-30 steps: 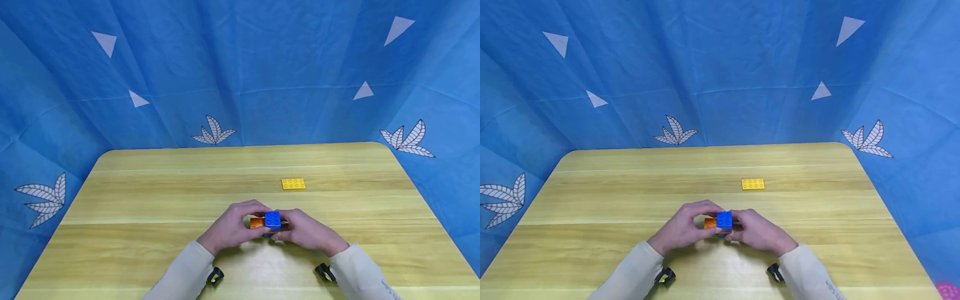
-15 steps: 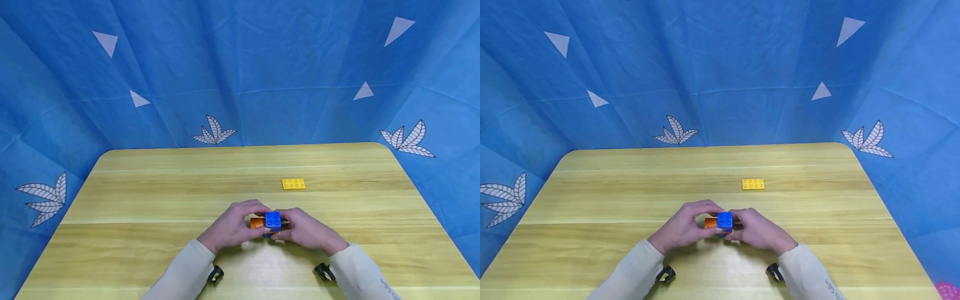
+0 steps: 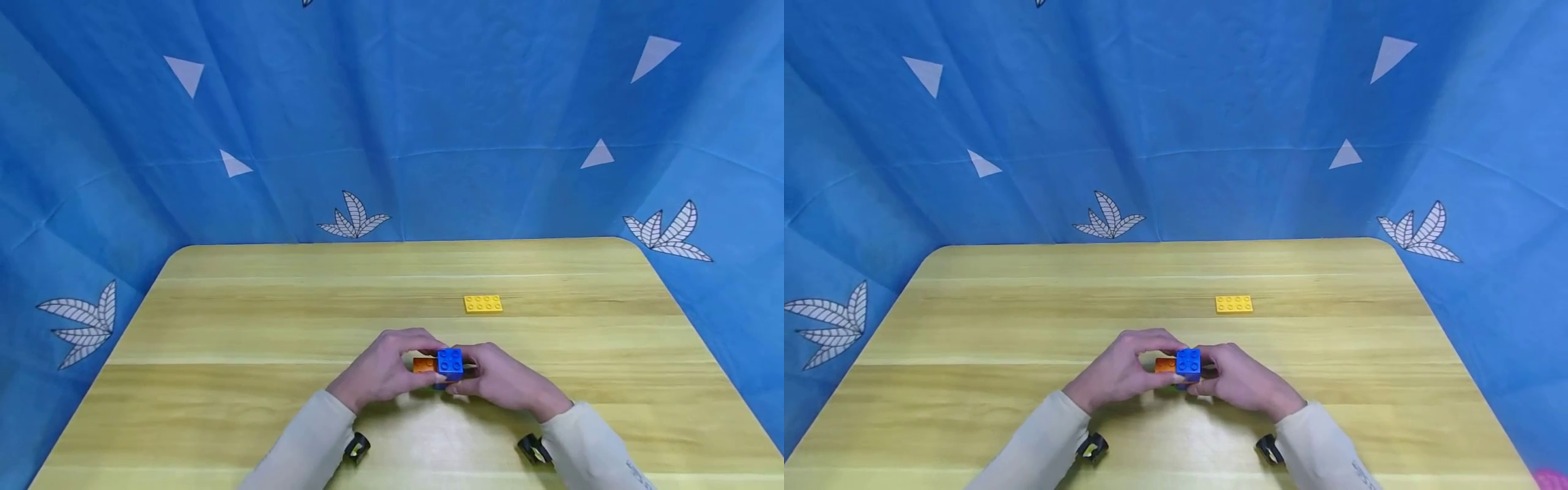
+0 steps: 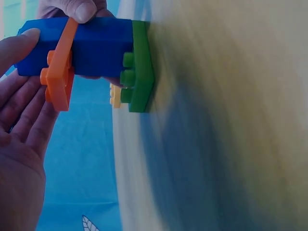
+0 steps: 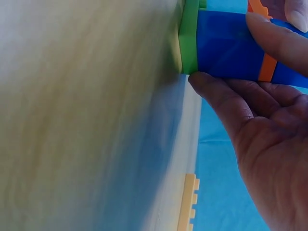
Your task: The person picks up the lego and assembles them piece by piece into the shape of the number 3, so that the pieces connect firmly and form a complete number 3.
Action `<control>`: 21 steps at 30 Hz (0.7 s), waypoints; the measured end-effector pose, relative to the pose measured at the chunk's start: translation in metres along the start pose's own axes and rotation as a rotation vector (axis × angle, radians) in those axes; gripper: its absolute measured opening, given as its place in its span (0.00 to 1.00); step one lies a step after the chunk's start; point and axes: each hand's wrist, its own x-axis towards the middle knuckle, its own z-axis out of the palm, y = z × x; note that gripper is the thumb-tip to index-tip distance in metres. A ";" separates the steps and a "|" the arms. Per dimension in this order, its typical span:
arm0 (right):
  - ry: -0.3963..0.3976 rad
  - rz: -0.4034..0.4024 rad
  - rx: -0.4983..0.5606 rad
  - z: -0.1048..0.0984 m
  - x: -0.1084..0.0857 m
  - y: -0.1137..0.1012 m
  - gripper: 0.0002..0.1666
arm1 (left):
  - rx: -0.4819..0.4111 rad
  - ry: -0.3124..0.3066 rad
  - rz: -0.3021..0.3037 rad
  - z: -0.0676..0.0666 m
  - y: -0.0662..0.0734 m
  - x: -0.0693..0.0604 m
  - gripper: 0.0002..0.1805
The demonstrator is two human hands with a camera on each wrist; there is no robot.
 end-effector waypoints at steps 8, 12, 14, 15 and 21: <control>-0.006 -0.028 0.073 0.003 0.000 0.002 0.16 | 0.058 -0.019 0.041 -0.005 0.002 0.002 0.19; 0.007 -0.044 0.082 0.003 -0.002 0.002 0.16 | 0.060 -0.023 0.041 -0.004 0.003 0.002 0.19; 0.034 -0.057 0.093 0.003 -0.003 0.001 0.16 | 0.072 -0.022 0.042 -0.003 0.003 0.002 0.18; 0.050 -0.068 0.104 0.003 -0.003 0.001 0.16 | 0.081 -0.022 0.043 -0.003 0.003 0.002 0.18; 0.091 -0.100 0.172 0.005 -0.006 -0.001 0.15 | 0.141 -0.020 0.011 -0.003 0.005 -0.001 0.18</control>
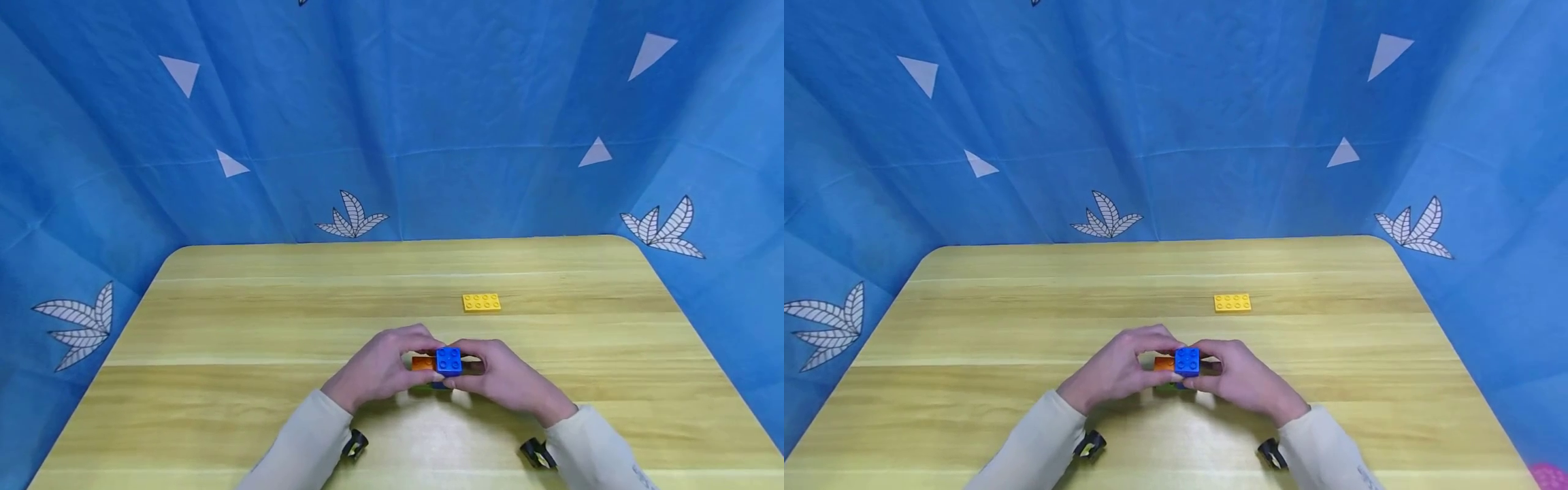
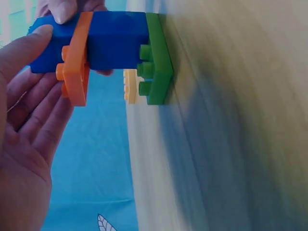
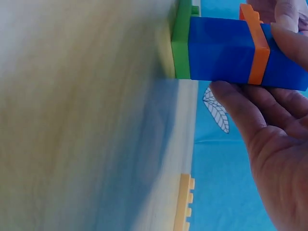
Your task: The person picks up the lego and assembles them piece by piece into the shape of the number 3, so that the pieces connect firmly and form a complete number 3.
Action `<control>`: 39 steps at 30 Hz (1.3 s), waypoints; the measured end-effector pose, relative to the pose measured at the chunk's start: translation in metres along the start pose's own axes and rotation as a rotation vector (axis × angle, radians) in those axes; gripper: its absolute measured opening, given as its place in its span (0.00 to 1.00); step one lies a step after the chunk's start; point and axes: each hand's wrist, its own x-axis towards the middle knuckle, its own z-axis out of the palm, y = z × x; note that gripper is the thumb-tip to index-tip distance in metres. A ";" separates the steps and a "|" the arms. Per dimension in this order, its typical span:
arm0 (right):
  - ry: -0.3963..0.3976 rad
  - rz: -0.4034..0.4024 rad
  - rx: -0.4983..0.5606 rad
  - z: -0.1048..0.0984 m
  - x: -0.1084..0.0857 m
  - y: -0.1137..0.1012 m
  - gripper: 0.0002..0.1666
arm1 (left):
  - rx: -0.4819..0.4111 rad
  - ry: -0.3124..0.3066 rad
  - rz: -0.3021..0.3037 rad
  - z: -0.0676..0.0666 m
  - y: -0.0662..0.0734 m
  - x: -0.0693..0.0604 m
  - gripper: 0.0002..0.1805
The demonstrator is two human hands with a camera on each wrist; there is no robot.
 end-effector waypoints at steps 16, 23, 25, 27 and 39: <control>-0.022 0.076 0.015 0.003 -0.001 -0.006 0.13 | -0.230 0.051 -0.149 -0.023 -0.001 0.013 0.13; -0.018 0.076 -0.019 0.001 -0.001 -0.006 0.12 | -0.167 0.082 -0.145 -0.023 -0.022 0.041 0.16; -0.018 0.074 -0.020 0.000 -0.002 -0.006 0.12 | -0.119 0.052 -0.167 -0.020 -0.028 0.052 0.19; -0.017 0.073 -0.013 0.000 -0.004 -0.006 0.12 | -0.042 0.027 -0.194 -0.018 -0.032 0.065 0.21; -0.019 0.088 0.005 -0.001 -0.002 -0.008 0.13 | 0.176 -0.091 -0.299 -0.008 -0.055 0.113 0.29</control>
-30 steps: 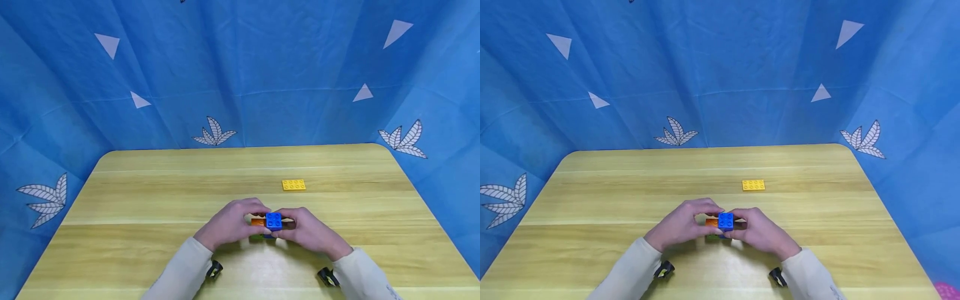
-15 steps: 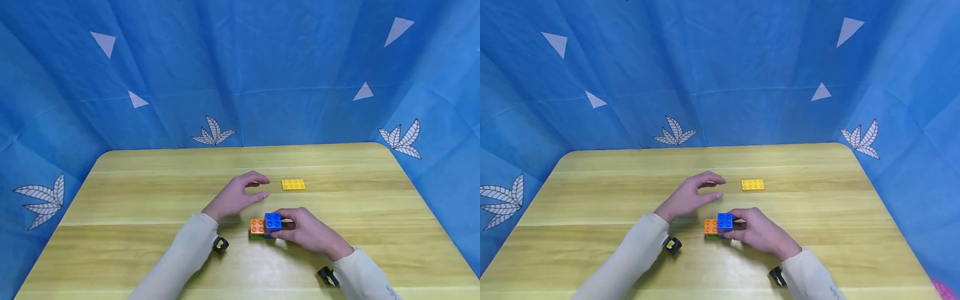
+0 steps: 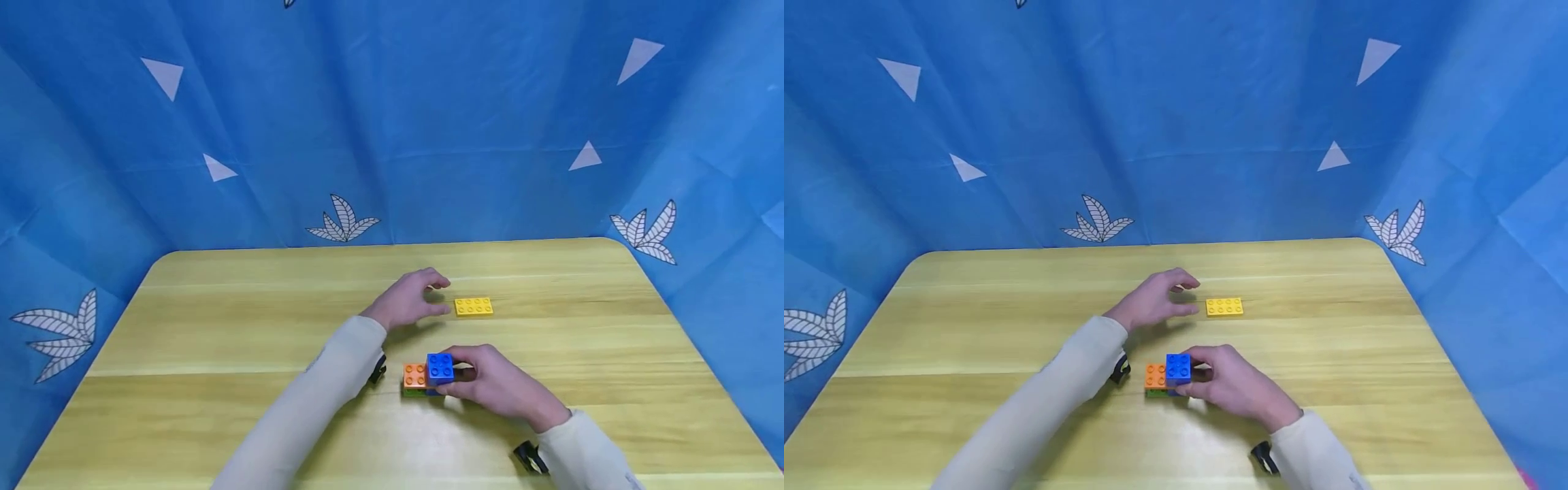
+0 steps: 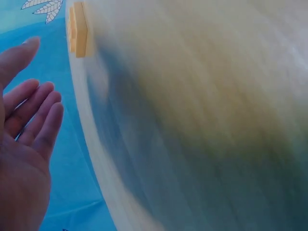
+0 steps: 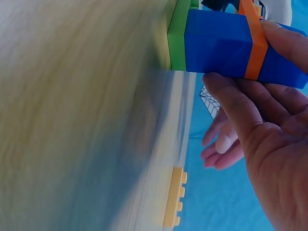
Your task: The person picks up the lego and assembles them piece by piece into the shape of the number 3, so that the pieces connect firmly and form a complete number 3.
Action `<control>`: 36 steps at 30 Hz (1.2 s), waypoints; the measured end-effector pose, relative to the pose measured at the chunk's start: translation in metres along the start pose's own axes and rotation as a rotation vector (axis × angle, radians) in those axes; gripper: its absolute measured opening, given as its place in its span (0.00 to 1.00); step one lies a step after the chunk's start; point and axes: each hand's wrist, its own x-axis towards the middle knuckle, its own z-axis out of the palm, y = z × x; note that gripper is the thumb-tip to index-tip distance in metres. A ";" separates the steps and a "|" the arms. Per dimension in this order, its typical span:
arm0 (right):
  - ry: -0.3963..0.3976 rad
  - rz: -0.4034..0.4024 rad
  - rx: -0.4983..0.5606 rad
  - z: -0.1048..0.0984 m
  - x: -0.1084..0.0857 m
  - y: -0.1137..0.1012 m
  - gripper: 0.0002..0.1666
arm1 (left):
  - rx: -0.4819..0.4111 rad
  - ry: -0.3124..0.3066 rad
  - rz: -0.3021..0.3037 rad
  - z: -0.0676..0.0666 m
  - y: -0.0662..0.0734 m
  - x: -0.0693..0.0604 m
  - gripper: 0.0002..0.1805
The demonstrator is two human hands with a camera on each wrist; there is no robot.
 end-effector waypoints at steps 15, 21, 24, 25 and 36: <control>-0.008 -0.014 0.005 0.001 0.002 0.008 0.12 | 0.329 -0.128 0.047 0.018 0.007 0.025 0.29; -0.006 -0.014 -0.010 0.002 0.003 0.008 0.12 | 0.331 -0.130 0.048 0.019 0.009 0.026 0.29; -0.001 -0.012 -0.019 0.002 0.002 0.008 0.12 | 0.330 -0.135 0.054 0.019 0.009 0.028 0.28; -0.001 -0.012 -0.020 0.002 0.002 0.008 0.12 | 0.330 -0.136 0.057 0.019 0.009 0.029 0.28; -0.008 -0.005 0.011 0.003 0.002 0.007 0.12 | 0.409 -0.143 0.120 0.022 0.008 0.034 0.16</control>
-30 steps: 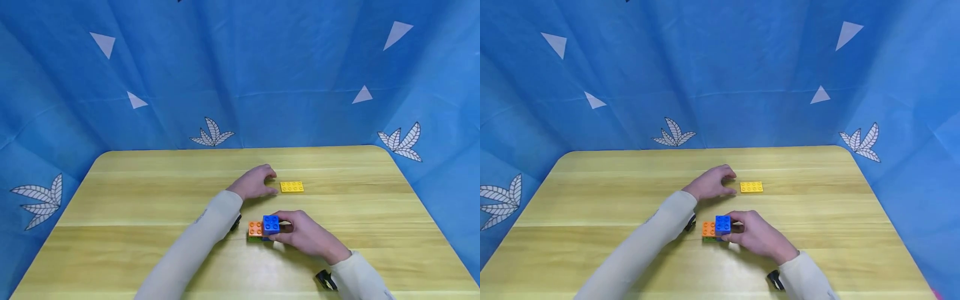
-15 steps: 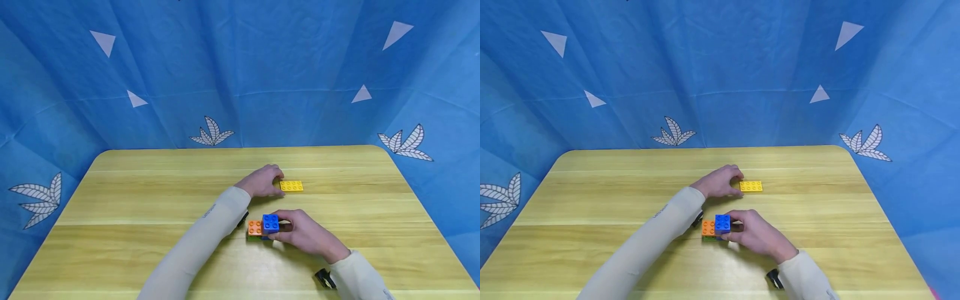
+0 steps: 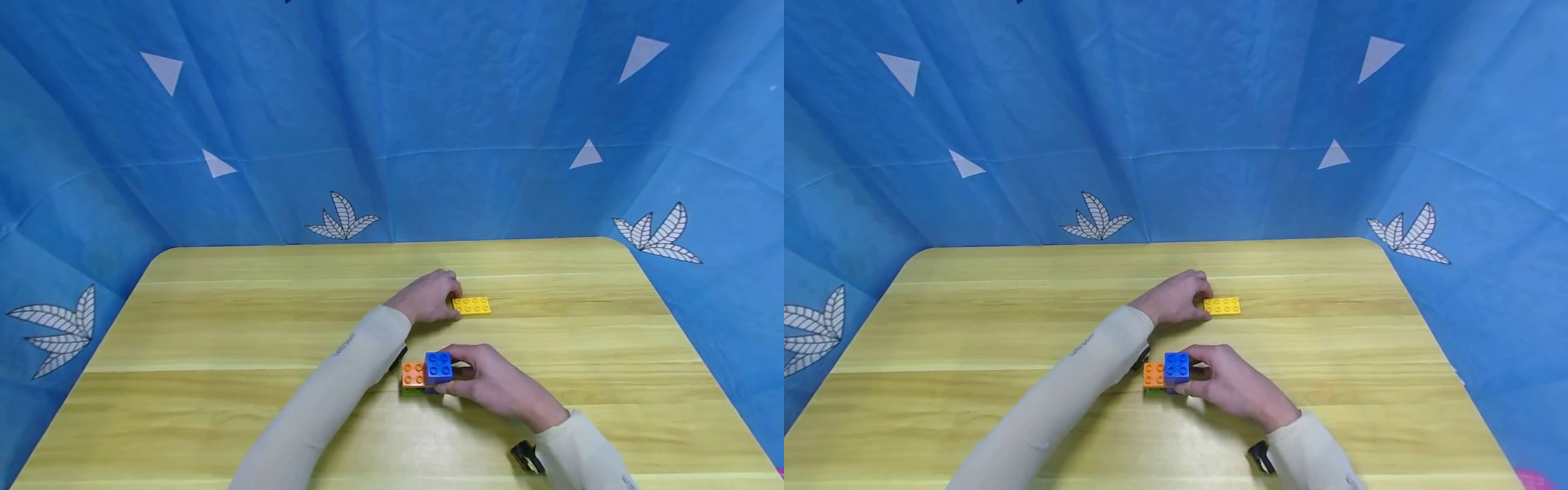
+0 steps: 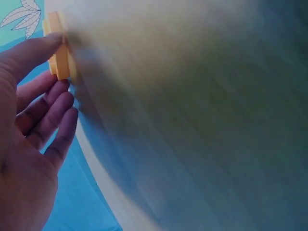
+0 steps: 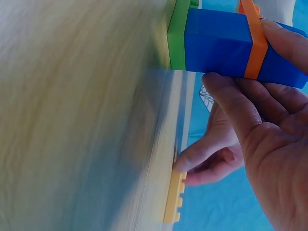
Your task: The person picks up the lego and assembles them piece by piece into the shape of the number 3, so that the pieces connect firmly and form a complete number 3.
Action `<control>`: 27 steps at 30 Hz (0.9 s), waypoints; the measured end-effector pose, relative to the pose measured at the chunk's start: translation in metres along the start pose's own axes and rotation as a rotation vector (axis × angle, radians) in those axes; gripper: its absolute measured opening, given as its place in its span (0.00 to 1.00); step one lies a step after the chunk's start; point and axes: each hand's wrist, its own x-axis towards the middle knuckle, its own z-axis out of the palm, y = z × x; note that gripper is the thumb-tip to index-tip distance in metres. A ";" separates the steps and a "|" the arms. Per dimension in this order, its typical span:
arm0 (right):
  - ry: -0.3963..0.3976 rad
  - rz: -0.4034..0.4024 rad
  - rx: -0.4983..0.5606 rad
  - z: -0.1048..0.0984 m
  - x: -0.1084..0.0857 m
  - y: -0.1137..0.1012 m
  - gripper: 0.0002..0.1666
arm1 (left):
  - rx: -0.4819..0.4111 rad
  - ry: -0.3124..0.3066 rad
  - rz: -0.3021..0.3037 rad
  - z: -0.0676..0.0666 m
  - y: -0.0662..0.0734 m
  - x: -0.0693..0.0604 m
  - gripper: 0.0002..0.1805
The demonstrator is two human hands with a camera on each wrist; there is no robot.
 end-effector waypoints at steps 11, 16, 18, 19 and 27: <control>0.018 -0.017 -0.025 0.002 0.000 0.003 0.12 | -0.209 0.016 -0.097 -0.005 -0.012 -0.028 0.17; 0.020 -0.010 -0.022 0.001 -0.001 0.003 0.12 | -0.356 0.051 -0.147 -0.004 -0.018 -0.040 0.20; 0.021 -0.007 -0.025 0.001 -0.001 0.002 0.13 | -0.412 0.063 -0.171 -0.004 -0.020 -0.046 0.20; 0.022 -0.007 -0.026 0.001 -0.002 0.002 0.13 | -0.440 0.069 -0.185 -0.003 -0.022 -0.049 0.20; 0.020 -0.016 -0.015 0.002 -0.001 0.001 0.12 | -0.585 0.119 -0.267 -0.003 -0.036 -0.069 0.19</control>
